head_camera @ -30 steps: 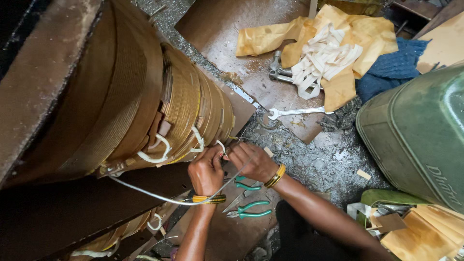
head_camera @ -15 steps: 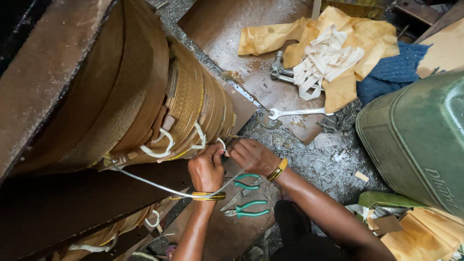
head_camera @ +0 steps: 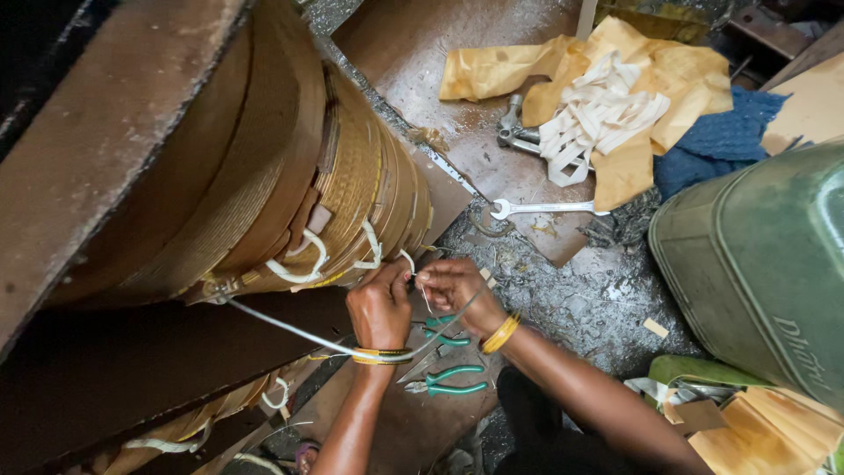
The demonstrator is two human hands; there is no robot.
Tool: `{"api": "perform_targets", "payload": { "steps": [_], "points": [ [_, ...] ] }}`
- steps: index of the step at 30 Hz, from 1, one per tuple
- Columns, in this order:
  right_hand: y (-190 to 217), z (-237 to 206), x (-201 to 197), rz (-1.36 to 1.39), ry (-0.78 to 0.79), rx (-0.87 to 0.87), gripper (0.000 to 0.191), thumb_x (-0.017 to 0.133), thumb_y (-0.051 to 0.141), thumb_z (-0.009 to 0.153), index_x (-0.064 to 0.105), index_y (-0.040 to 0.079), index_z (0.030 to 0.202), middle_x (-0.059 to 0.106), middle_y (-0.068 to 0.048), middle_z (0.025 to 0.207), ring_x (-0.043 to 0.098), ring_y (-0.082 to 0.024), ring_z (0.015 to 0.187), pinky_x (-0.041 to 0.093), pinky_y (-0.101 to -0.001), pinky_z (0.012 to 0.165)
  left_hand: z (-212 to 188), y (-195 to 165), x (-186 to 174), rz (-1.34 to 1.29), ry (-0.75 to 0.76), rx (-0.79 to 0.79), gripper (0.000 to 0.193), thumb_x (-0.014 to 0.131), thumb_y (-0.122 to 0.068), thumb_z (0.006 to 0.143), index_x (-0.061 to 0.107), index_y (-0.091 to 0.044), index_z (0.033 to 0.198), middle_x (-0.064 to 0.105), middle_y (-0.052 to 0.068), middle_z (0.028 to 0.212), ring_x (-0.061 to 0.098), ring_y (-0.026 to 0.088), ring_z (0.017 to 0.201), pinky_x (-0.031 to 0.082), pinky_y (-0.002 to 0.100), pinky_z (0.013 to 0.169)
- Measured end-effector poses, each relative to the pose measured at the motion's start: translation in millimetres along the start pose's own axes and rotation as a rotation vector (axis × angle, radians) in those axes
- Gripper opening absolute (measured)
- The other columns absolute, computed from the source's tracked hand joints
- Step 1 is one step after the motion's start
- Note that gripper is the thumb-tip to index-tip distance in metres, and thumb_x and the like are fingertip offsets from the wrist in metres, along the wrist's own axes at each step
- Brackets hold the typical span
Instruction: The person sits on the floor and uses pliers to cut and twist wires on a cylindrical coil assembly. They then fold and insert paper strips into slots on the coil, repeating the process for multiple sections.
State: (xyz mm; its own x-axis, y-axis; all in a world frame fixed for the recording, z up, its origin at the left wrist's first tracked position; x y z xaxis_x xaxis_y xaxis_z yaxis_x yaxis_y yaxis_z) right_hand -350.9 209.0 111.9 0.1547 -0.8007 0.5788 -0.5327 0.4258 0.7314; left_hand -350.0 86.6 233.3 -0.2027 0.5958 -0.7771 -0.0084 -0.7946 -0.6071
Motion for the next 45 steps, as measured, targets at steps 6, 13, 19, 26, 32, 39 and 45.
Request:
{"api": "perform_targets", "payload": {
  "steps": [6,13,19,26,32,39,45],
  "points": [
    [18.7,-6.4,-6.1,-0.236,-0.035,-0.042,0.014,0.065,0.014,0.098,0.074,0.004,0.101,0.067,-0.002,0.074,0.055,-0.008,0.058,0.043,-0.023,0.05,1.4,-2.0,-3.6,0.0,-0.033,0.041,0.014,0.07,-0.004,0.084,0.077,-0.006,0.096,0.074,0.017,0.091,0.072,0.037,0.08,0.056,0.044,0.071],
    [75.1,-50.2,30.4,-1.458,-0.041,-1.175,0.028,0.07,0.011,0.087,0.071,0.002,0.113,0.068,-0.012,0.114,0.069,-0.025,0.096,0.059,-0.0339,0.081,1.2,3.0,1.5,0.056,0.008,-0.022,0.011,0.072,-0.006,0.085,0.078,-0.009,0.093,0.074,0.018,0.087,0.071,0.039,0.078,0.054,0.047,0.069],
    [75.5,-47.1,49.0,-1.745,0.073,-1.344,0.015,0.071,0.012,0.086,0.068,0.005,0.098,0.066,-0.008,0.103,0.065,-0.022,0.093,0.054,-0.0337,0.08,2.3,0.9,1.1,0.055,0.008,-0.009,0.016,0.069,-0.004,0.085,0.077,-0.009,0.097,0.074,0.017,0.088,0.071,0.038,0.079,0.055,0.046,0.069],
    [81.4,-46.2,52.1,-1.78,0.107,-1.422,0.016,0.069,0.014,0.086,0.069,0.002,0.096,0.064,-0.006,0.093,0.062,-0.022,0.089,0.05,-0.0339,0.078,0.7,3.0,1.3,0.055,0.006,0.024,0.016,0.067,-0.004,0.086,0.077,-0.009,0.096,0.073,0.018,0.087,0.07,0.039,0.08,0.054,0.047,0.069],
    [71.1,-25.5,42.5,-1.277,-0.077,-1.055,0.003,0.069,0.005,0.086,0.068,0.004,0.088,0.064,-0.012,0.085,0.064,-0.028,0.078,0.052,-0.0389,0.07,-1.5,15.6,14.0,0.073,-0.021,-0.006,0.012,0.071,-0.007,0.083,0.077,-0.01,0.093,0.074,0.015,0.089,0.07,0.038,0.082,0.054,0.047,0.071],
    [30.6,-1.8,15.8,-0.586,-0.156,-0.389,0.016,0.066,0.007,0.101,0.071,-0.001,0.088,0.065,-0.006,0.077,0.055,-0.012,0.065,0.041,-0.0273,0.059,-4.0,14.4,2.0,-0.043,-0.082,0.045,0.018,0.067,-0.002,0.082,0.074,-0.01,0.097,0.073,0.012,0.097,0.07,0.036,0.085,0.055,0.046,0.071],
    [-17.2,12.2,-6.9,0.045,0.03,0.143,0.023,0.06,0.015,0.11,0.068,-0.004,0.1,0.064,-0.001,0.082,0.049,-0.005,0.062,0.036,-0.0195,0.053,-4.6,15.3,-1.2,-0.054,-0.083,0.099,0.014,0.07,-0.004,0.083,0.07,-0.008,0.096,0.071,0.012,0.095,0.071,0.035,0.085,0.055,0.046,0.071]
  ]
}}
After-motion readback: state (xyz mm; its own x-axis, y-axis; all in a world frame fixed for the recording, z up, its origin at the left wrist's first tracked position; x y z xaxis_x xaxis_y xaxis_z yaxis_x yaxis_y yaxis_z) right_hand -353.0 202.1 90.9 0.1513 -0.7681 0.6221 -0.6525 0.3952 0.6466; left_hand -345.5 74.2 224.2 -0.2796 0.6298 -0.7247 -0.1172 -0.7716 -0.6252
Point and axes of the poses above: each hand's wrist, its own z-axis towards the middle knuckle, its own x-axis out of the palm, y = z × x, the point moved 7 cm from there along z, towards the middle knuckle
